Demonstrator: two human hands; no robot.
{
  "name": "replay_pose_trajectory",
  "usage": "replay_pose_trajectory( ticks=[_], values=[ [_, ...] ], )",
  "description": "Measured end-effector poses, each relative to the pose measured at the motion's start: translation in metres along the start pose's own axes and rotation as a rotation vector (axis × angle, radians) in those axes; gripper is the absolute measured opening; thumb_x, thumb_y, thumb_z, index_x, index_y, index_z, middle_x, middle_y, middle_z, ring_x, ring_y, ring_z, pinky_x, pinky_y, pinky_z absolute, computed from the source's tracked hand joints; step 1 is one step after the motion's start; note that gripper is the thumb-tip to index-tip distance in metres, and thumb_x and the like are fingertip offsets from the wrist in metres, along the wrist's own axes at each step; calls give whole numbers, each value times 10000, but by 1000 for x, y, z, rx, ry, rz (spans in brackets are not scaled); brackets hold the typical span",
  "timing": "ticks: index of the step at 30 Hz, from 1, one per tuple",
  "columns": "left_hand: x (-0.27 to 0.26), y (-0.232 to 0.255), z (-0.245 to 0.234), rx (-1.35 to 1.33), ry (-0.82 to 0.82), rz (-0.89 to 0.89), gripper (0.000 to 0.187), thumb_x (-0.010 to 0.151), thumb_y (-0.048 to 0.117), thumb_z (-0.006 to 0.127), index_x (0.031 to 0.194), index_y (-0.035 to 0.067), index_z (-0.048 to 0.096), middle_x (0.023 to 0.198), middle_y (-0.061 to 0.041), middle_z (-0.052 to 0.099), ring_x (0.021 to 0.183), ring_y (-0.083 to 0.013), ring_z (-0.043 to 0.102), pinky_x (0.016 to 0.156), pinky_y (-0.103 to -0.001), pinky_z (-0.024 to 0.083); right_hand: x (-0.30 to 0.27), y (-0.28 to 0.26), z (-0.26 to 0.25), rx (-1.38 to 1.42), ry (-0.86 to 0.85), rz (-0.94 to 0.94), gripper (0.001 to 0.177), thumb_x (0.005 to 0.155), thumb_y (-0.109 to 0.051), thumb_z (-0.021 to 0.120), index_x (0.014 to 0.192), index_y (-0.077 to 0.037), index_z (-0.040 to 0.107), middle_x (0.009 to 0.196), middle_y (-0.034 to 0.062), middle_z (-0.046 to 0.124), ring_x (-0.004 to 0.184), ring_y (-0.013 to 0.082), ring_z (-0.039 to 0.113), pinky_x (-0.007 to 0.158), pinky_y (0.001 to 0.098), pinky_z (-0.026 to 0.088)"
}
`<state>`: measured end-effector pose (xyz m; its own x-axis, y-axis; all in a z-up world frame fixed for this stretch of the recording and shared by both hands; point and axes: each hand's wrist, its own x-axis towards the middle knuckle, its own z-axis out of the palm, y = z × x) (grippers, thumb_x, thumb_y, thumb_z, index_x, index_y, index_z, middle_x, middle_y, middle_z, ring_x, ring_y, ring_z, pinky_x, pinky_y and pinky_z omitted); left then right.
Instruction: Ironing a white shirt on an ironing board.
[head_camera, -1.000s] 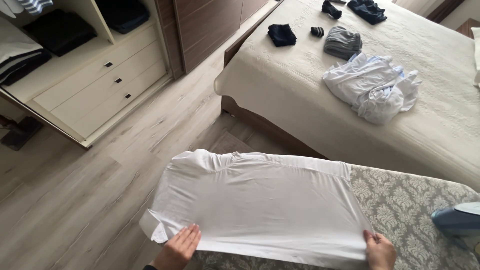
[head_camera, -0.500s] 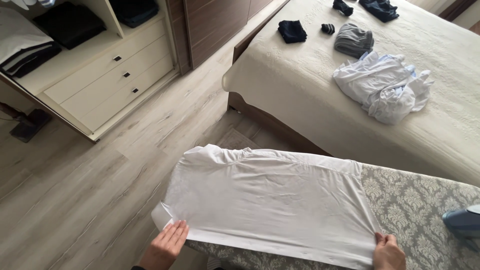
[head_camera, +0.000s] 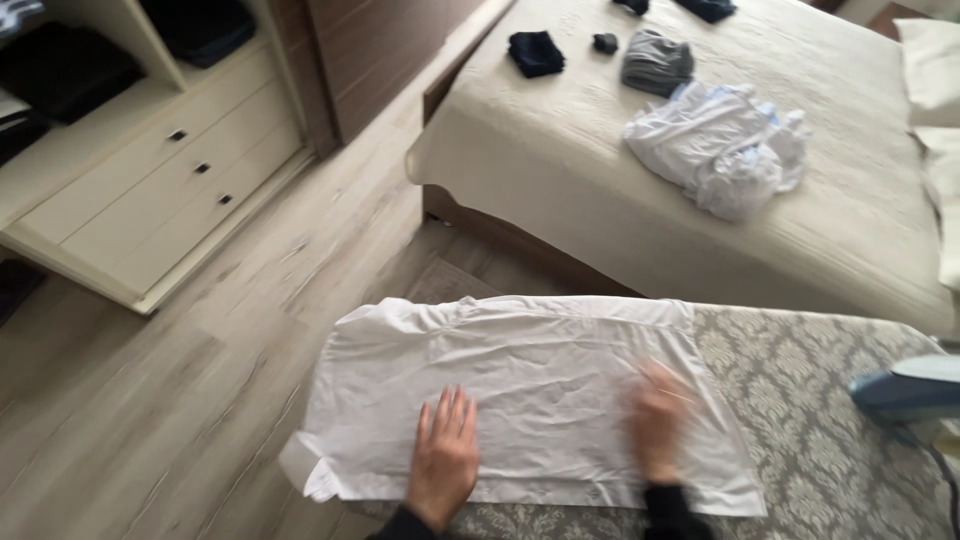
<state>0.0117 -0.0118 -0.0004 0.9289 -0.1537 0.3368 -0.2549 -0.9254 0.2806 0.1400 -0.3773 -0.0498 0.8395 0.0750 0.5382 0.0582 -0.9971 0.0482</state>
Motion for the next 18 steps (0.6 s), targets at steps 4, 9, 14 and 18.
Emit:
replay_pose_trajectory(
  ticks=[4,9,14,18],
  values=[
    [39,29,44,-55,-14,-100,715,905,342,575,1504,12,367,1616,-207,279,1512,-349,221,1195,-597,144,26,-175,-33,460,-291,-365,603,962,-245,569,1513,-35,442,1553,182,421,1454,345,375,1179,494,286],
    [33,43,67,-88,-60,-101,865,886,507,547,1558,70,223,1653,-166,142,1530,-328,97,1179,-644,60,57,-113,4,497,-459,-292,830,986,-511,549,1600,-36,256,1680,162,220,1565,307,176,1253,512,71],
    [22,48,75,-145,47,85,922,852,581,534,1565,89,216,1662,-154,88,1531,-318,52,1157,-651,19,64,63,24,142,-472,262,803,1038,-583,222,1617,-31,143,1706,152,103,1568,259,70,1223,510,-10],
    [11,72,91,-173,-47,217,911,871,576,538,1564,83,211,1656,-171,84,1544,-326,41,1166,-663,12,36,63,35,56,-451,500,755,1086,-526,274,1591,22,156,1678,209,102,1559,299,65,1201,552,0]
  ],
)
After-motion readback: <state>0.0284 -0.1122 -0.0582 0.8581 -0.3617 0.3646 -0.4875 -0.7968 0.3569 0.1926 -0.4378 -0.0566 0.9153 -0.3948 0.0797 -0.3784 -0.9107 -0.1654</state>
